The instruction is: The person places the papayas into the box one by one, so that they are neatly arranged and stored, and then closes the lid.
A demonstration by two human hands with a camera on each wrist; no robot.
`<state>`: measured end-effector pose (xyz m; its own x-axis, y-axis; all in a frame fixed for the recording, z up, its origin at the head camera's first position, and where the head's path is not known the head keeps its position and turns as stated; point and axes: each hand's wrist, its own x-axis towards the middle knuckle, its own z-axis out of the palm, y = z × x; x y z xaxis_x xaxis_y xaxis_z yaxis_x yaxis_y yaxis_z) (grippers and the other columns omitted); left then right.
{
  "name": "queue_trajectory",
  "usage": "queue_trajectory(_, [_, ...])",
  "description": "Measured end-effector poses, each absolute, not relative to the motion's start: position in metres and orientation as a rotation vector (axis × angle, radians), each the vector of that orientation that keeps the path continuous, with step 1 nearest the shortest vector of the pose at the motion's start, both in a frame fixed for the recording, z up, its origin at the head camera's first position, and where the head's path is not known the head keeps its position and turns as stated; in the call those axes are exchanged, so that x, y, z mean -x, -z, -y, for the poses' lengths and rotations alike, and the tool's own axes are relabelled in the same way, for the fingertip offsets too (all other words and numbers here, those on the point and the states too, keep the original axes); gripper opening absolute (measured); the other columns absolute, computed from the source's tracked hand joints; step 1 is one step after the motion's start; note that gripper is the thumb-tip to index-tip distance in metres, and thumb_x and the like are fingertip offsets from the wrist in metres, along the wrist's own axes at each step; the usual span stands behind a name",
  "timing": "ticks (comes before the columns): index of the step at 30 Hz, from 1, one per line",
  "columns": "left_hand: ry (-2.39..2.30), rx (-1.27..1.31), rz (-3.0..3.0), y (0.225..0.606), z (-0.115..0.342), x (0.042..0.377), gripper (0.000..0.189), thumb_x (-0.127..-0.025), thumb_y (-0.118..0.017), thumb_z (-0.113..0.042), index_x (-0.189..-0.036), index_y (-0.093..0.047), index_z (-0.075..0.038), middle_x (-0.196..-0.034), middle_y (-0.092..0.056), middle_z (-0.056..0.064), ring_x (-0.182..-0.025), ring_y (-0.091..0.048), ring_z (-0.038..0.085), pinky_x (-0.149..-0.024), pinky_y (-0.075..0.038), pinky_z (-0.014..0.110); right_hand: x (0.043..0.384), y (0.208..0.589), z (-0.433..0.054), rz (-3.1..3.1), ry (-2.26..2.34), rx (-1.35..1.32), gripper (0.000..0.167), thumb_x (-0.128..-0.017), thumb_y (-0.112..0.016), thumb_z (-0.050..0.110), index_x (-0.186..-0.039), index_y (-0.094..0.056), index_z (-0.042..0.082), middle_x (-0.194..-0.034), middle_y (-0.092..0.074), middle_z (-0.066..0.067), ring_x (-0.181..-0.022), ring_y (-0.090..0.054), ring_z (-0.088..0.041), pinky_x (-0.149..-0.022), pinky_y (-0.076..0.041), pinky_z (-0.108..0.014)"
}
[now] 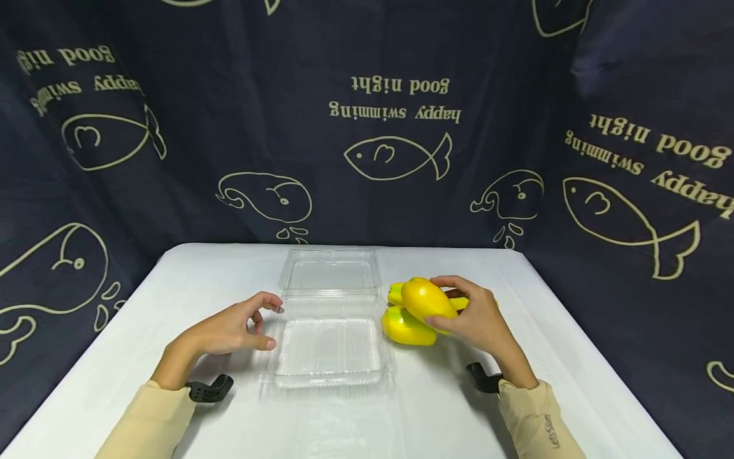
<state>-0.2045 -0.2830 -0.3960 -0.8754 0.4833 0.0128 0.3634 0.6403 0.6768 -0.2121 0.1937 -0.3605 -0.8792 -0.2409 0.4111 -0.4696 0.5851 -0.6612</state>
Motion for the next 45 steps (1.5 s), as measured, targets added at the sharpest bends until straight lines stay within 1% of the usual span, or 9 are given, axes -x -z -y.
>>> queue_trajectory(4, [-1.047,-0.710,-2.694,0.397,0.282,0.205,0.069,-0.083,-0.081,-0.037,-0.139,-0.044,-0.022,-0.137,-0.054,0.003,-0.079,-0.060,0.015,-0.062,-0.047,0.026,0.213,0.357,-0.181,2.538,-1.188,-0.608,0.062,-0.066,-0.095,0.030,-0.122,-0.067,0.031,-0.120,-0.071,0.005,-0.097,-0.070,-0.020,-0.074,-0.056,-0.034])
queue_trajectory(7, [-1.046,-0.706,-2.700,0.396,0.282,0.205,0.068,-0.083,-0.081,-0.035,-0.139,-0.044,-0.022,-0.137,-0.055,0.002,-0.081,-0.060,0.015,-0.062,-0.048,0.026,0.214,0.357,-0.171,2.542,-1.204,-0.634,0.062,-0.066,-0.094,0.029,-0.122,-0.067,0.030,-0.120,-0.070,0.007,-0.097,-0.068,-0.020,-0.074,-0.055,-0.035])
queue_trajectory(14, [-1.029,-0.701,-2.719,0.396,0.284,0.203,0.068,-0.082,-0.081,-0.041,-0.137,-0.045,-0.025,-0.135,-0.056,0.001,-0.081,-0.060,0.013,-0.067,-0.047,0.026,0.218,0.357,-0.151,2.533,-1.274,-0.687,0.061,-0.067,-0.094,0.029,-0.122,-0.067,0.032,-0.119,-0.070,0.008,-0.098,-0.069,-0.018,-0.078,-0.055,-0.037])
queue_trajectory(20, [-1.027,-0.714,-2.712,0.397,0.283,0.204,0.069,-0.082,-0.081,-0.040,-0.137,-0.045,-0.021,-0.134,-0.057,0.004,-0.081,-0.059,0.014,-0.067,-0.046,0.026,0.222,0.358,-0.133,2.553,-1.332,-0.746,0.061,-0.068,-0.093,0.030,-0.123,-0.066,0.035,-0.121,-0.069,0.011,-0.101,-0.068,-0.019,-0.077,-0.056,-0.037])
queue_trajectory(27, [-1.019,-0.692,-2.717,0.397,0.282,0.203,0.068,-0.082,-0.081,-0.041,-0.137,-0.045,-0.025,-0.135,-0.057,0.001,-0.082,-0.059,0.015,-0.067,-0.047,0.026,0.224,0.356,-0.109,2.572,-1.347,-0.810,0.059,-0.069,-0.092,0.029,-0.121,-0.066,0.038,-0.121,-0.068,0.016,-0.100,-0.069,-0.017,-0.079,-0.056,-0.037])
queue_trajectory(30, [-1.014,-0.689,-2.721,0.396,0.282,0.203,0.069,-0.082,-0.081,-0.041,-0.138,-0.045,-0.023,-0.135,-0.057,0.001,-0.083,-0.059,0.015,-0.067,-0.047,0.027,0.222,0.354,-0.097,2.577,-1.344,-0.838,0.059,-0.068,-0.092,0.029,-0.120,-0.067,0.037,-0.119,-0.068,0.018,-0.099,-0.069,-0.014,-0.080,-0.055,-0.036])
queue_trajectory(37, [-1.014,-0.690,-2.728,0.394,0.282,0.203,0.070,-0.082,-0.081,-0.040,-0.139,-0.045,-0.019,-0.135,-0.056,0.004,-0.082,-0.059,0.016,-0.068,-0.047,0.026,0.210,0.354,-0.072,2.601,-1.359,-0.937,0.059,-0.069,-0.091,0.028,-0.123,-0.068,0.031,-0.120,-0.069,0.017,-0.098,-0.069,-0.013,-0.078,-0.055,-0.034])
queue_trajectory(41, [-1.013,-0.672,-2.722,0.394,0.282,0.203,0.070,-0.082,-0.081,-0.041,-0.138,-0.045,-0.021,-0.136,-0.056,0.004,-0.083,-0.059,0.016,-0.069,-0.047,0.026,0.205,0.357,-0.064,2.628,-1.354,-0.912,0.058,-0.070,-0.090,0.028,-0.124,-0.067,0.033,-0.120,-0.069,0.019,-0.098,-0.068,-0.012,-0.078,-0.055,-0.032])
queue_trajectory(45, [-1.007,-0.676,-2.725,0.395,0.282,0.203,0.068,-0.082,-0.081,-0.041,-0.137,-0.046,-0.022,-0.136,-0.057,0.004,-0.084,-0.060,0.016,-0.071,-0.047,0.026,0.200,0.359,-0.056,2.639,-1.330,-0.918,0.058,-0.072,-0.090,0.029,-0.125,-0.067,0.031,-0.123,-0.068,0.018,-0.100,-0.068,-0.012,-0.082,-0.055,-0.034])
